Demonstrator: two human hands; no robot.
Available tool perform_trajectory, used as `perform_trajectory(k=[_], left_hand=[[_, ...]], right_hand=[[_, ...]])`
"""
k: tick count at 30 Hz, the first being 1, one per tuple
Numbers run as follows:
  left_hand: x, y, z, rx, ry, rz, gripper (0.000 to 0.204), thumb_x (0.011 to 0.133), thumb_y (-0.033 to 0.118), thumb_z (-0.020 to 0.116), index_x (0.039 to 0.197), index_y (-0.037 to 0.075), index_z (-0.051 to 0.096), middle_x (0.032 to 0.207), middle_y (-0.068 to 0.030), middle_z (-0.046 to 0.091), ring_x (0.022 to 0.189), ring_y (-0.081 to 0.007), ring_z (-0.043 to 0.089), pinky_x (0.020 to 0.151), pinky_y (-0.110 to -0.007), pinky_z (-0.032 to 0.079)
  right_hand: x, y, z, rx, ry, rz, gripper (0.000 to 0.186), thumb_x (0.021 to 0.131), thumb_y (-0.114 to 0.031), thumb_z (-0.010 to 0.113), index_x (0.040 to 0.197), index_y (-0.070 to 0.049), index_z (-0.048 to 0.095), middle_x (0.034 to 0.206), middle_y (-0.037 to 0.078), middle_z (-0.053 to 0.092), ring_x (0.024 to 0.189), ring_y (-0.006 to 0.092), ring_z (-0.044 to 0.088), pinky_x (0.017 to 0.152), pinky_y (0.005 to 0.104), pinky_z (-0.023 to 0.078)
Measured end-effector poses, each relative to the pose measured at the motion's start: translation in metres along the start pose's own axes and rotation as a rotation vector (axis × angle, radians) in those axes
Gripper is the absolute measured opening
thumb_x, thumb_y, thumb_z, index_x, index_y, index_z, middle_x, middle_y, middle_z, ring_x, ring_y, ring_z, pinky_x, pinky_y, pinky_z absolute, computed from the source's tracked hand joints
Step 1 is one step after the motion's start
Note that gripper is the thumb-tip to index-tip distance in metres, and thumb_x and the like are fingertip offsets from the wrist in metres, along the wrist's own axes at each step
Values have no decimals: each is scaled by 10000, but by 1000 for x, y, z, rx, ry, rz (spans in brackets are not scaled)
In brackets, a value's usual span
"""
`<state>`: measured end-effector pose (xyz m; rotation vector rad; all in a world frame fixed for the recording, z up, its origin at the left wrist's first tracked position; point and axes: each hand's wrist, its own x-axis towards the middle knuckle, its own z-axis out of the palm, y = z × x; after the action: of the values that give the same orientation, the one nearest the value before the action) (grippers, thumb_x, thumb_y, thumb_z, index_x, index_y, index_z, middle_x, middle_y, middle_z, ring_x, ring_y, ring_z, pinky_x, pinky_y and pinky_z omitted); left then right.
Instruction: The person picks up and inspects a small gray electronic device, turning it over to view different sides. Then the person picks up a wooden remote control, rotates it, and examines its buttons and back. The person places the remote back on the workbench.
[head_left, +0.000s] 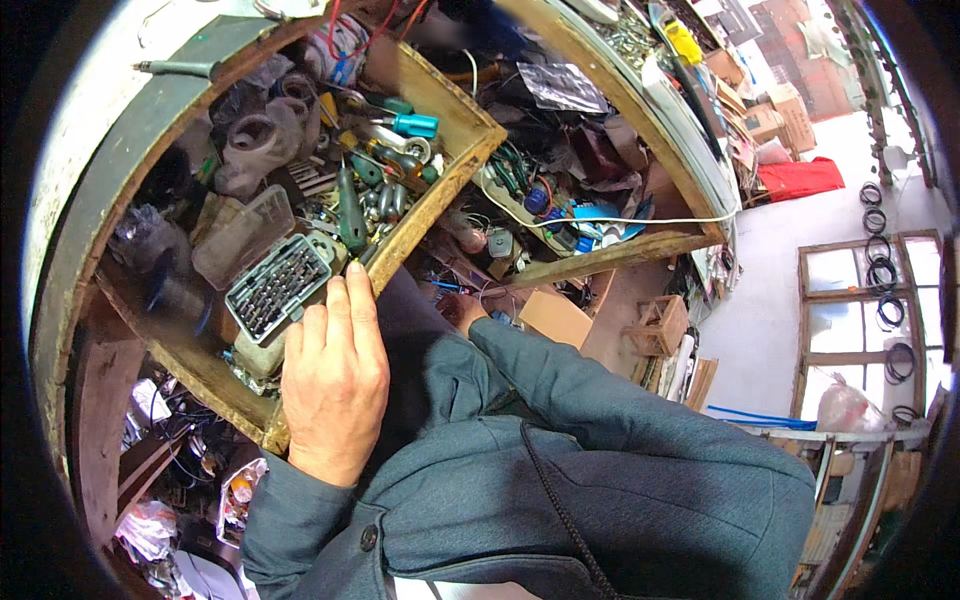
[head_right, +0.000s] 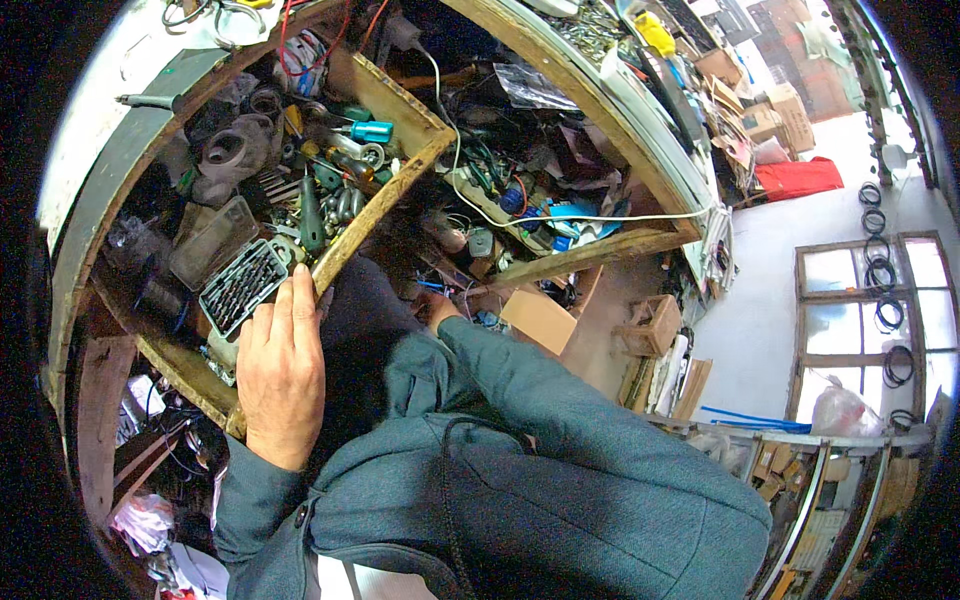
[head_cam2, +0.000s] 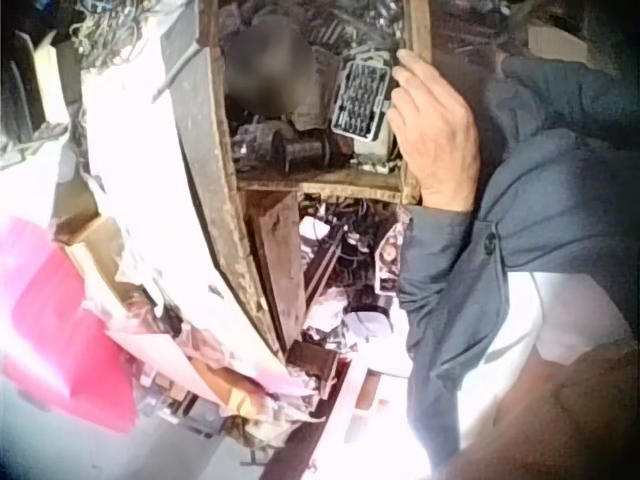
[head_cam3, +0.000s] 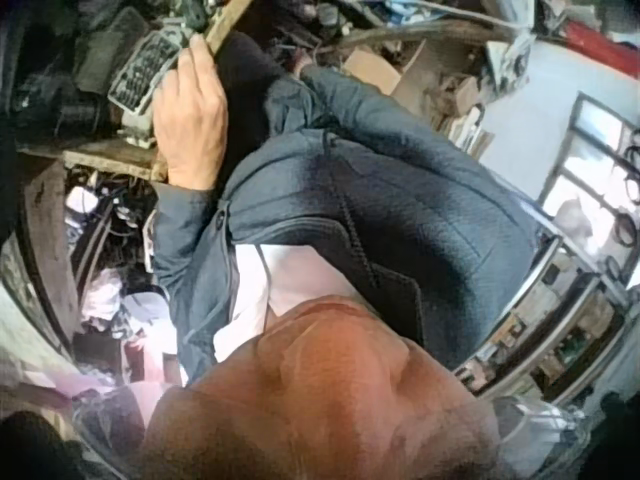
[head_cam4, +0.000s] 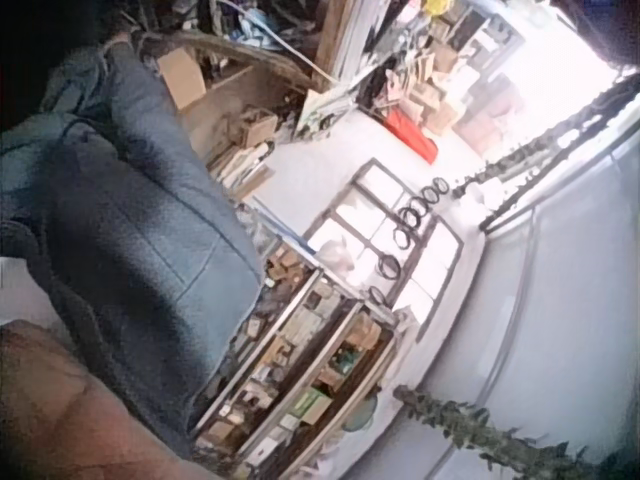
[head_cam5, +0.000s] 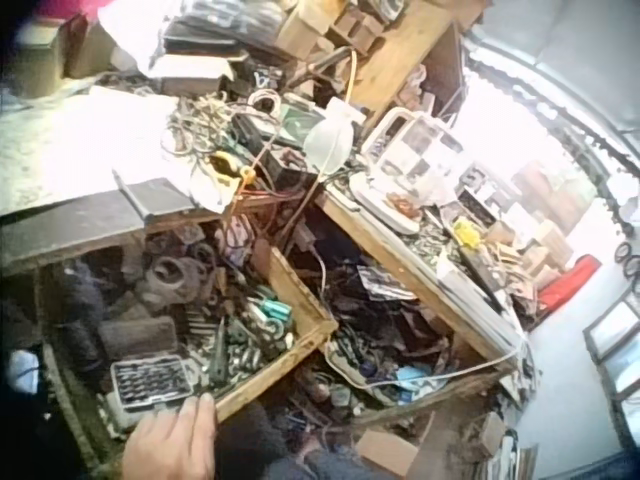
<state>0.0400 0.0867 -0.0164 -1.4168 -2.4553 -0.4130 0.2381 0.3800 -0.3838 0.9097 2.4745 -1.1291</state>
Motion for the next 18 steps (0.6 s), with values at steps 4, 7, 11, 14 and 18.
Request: perform_trajectory(k=[4,7,11,14,18], left_hand=[[1,2,-1,-4,-11,-5,528,889,91,593,1381,-87,518,1234,-165,634,915,-236,595,771,-344,478],[-4,2,-4,-68,-76,-55,600,902,132,660,1439,-49,463,1278,-157,620,1005,-269,602,858,-368,492],[-8,-4,-13,-285,-84,-71,750,802,111,754,1458,-49,425,1314,-180,597,1077,-321,599,936,-390,491],[-12,-12,-24,-413,-81,-77,759,778,88,780,1453,-19,451,1249,-189,622,1064,-348,614,924,-407,506],[-23,-28,-38,-422,-121,-186,644,806,87,774,1404,27,541,1108,-177,679,973,-344,657,864,-403,527]], right_hand=[[-10,12,4,-13,116,-8,308,789,-212,741,1054,-57,720,934,145,742,866,248,716,754,362,560],[-27,-25,-2,-115,190,41,356,784,-269,738,1056,-41,711,932,190,726,892,313,712,774,401,552],[-48,-41,-4,-96,276,77,384,788,-314,716,1043,-27,702,937,235,702,928,411,689,800,452,536],[-47,-47,-6,-35,216,99,397,794,-274,711,1136,-71,718,1044,259,710,1005,466,659,878,543,519],[-51,-60,-13,-2,191,56,405,801,-271,713,1142,-53,715,1073,245,715,1014,462,661,887,528,523]])
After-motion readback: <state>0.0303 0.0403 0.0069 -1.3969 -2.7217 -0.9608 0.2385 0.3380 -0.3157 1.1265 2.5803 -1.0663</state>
